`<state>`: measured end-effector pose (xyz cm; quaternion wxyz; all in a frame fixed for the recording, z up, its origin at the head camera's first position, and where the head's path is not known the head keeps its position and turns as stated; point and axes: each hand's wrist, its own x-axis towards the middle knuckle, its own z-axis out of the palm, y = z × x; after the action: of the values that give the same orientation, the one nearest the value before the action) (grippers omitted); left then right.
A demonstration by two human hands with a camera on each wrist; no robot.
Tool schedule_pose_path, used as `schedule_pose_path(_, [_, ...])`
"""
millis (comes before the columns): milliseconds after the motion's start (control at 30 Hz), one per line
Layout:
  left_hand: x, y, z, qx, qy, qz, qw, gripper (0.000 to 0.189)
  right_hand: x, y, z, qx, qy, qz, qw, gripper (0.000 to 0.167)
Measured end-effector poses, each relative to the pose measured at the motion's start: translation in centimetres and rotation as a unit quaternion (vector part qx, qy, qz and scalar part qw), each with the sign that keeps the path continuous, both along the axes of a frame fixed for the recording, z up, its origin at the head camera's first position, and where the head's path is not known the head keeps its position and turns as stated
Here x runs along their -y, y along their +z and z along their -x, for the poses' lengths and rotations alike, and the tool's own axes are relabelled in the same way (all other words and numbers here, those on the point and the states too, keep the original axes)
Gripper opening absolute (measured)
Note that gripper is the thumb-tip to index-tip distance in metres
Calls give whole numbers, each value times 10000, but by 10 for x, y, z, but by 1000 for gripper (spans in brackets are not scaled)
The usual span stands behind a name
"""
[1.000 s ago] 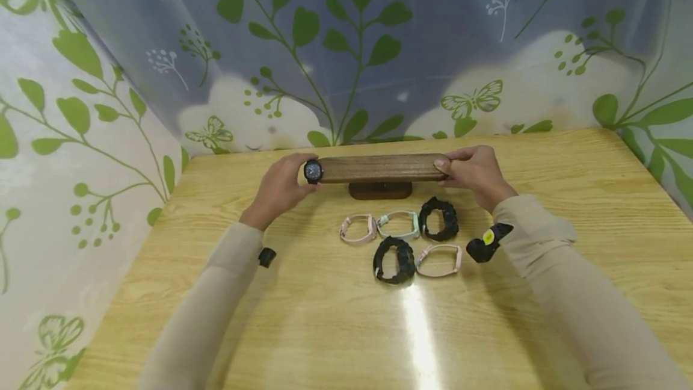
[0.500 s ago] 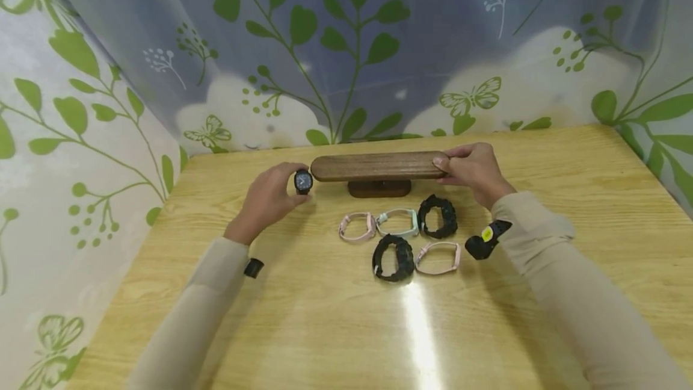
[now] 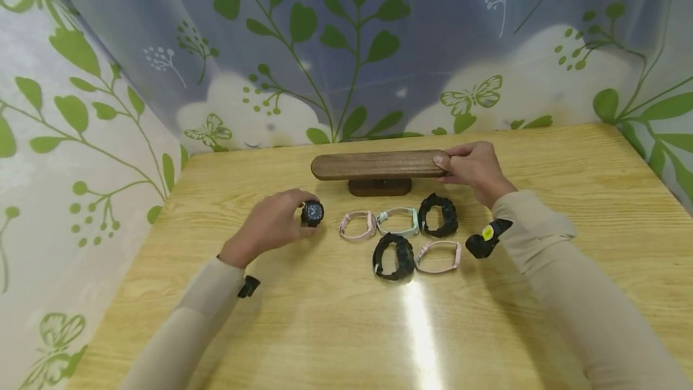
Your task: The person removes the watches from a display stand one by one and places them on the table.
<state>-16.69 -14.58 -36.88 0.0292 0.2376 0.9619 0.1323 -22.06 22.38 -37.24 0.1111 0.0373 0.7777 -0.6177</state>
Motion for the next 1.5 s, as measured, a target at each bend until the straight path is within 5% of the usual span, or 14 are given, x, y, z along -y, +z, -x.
schedule_pose_path(300, [-7,-3,-13,484,-296,95,9983,54,0,-1,0,-52,1,-32,10000,54])
schedule_pose_path(700, [-22,-6,-23,639,-759,155,9949,48,0,2,1,-10,17,5,10000,56])
schedule_pose_path(1500, [-58,-14,-35,366,-1159,790,9894,53,1,1,1,82,4,2,10000,57])
